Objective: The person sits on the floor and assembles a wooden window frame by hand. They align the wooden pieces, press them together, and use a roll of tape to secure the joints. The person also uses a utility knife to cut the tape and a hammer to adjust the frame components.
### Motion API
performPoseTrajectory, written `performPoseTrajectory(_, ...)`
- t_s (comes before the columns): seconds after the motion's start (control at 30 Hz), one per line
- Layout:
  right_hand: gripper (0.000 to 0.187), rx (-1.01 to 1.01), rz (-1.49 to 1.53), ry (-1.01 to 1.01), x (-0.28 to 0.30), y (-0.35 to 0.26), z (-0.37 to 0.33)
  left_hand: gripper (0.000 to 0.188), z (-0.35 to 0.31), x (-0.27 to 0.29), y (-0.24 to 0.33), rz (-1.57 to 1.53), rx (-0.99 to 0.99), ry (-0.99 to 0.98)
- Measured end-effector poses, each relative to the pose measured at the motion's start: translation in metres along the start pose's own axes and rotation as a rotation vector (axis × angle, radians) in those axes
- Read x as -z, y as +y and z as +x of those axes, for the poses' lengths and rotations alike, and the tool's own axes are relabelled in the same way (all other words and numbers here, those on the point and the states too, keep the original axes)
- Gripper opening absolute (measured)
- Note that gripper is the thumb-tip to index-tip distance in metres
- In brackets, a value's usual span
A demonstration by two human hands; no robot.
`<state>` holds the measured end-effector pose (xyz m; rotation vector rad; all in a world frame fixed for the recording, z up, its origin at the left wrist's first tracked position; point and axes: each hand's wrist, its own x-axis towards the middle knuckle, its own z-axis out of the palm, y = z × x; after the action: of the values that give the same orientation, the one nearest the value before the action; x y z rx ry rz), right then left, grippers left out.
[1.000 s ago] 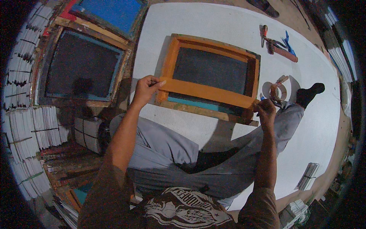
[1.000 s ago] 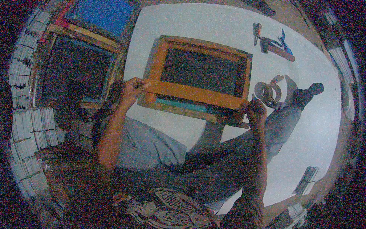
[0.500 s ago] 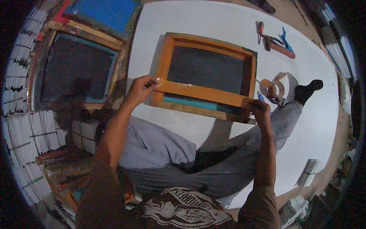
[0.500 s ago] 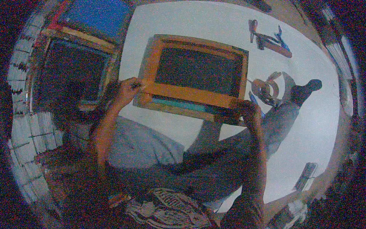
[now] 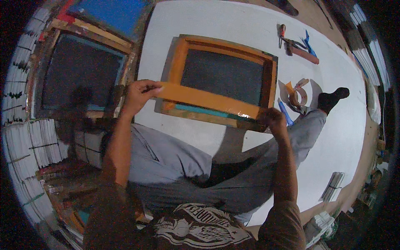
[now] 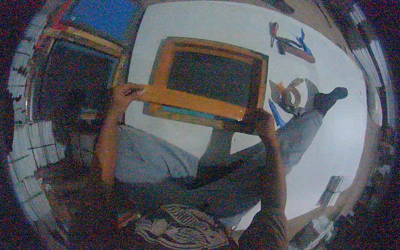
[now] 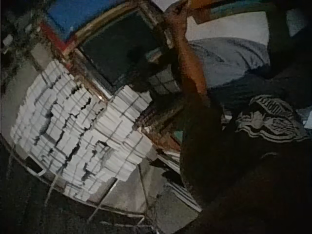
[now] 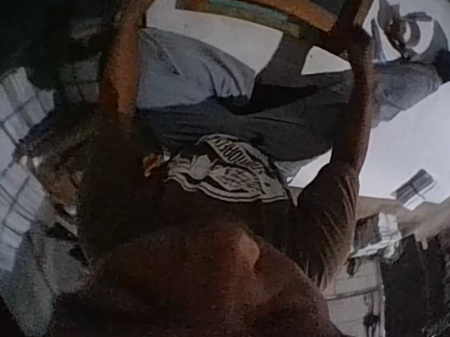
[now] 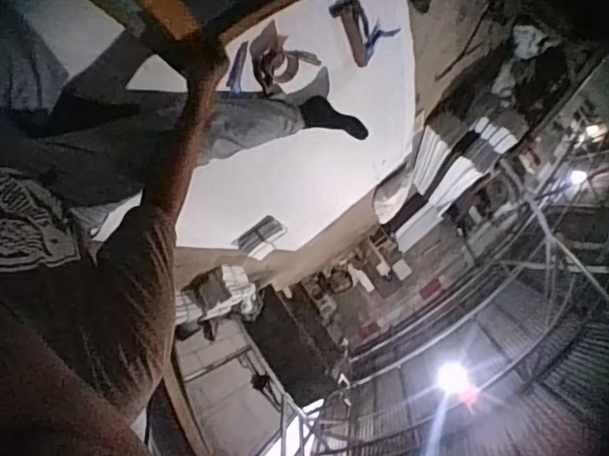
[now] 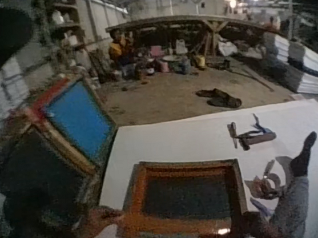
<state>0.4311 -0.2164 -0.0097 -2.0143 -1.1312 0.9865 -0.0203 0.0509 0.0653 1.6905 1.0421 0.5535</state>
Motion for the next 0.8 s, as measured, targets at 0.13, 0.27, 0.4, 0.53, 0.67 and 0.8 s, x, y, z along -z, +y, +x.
performPoseTrajectory(0.13, 0.018, -0.192, 0.213, -0.268, -0.034, -0.011, -0.040, 0.022, -0.025, 0.027, 0.021, 0.074, 0.186, -0.094)
performPoseTrajectory(0.27, 0.020, -0.335, 0.155, -0.295, -0.065, -0.014, -0.050, 0.024, -0.053, 0.035, -0.013, 0.077, 0.258, -0.179)
performPoseTrajectory(0.4, 0.018, -0.294, 0.042, -0.477, -0.079, -0.006, -0.054, 0.019, -0.074, 0.049, -0.027, 0.022, 0.196, -0.143)
performPoseTrajectory(0.53, 0.019, -0.049, -0.386, -0.546, -0.081, -0.031, -0.058, 0.014, -0.095, 0.057, -0.016, -0.232, 0.241, -0.099)
performPoseTrajectory(0.67, 0.022, 0.233, -0.473, -0.243, -0.097, -0.108, -0.030, 0.016, -0.106, 0.057, 0.019, -0.137, 0.116, -0.125)
performPoseTrajectory(0.8, 0.041, 0.447, -0.383, -0.257, -0.159, -0.158, 0.016, 0.017, -0.110, 0.051, 0.031, -0.120, 0.062, -0.188)
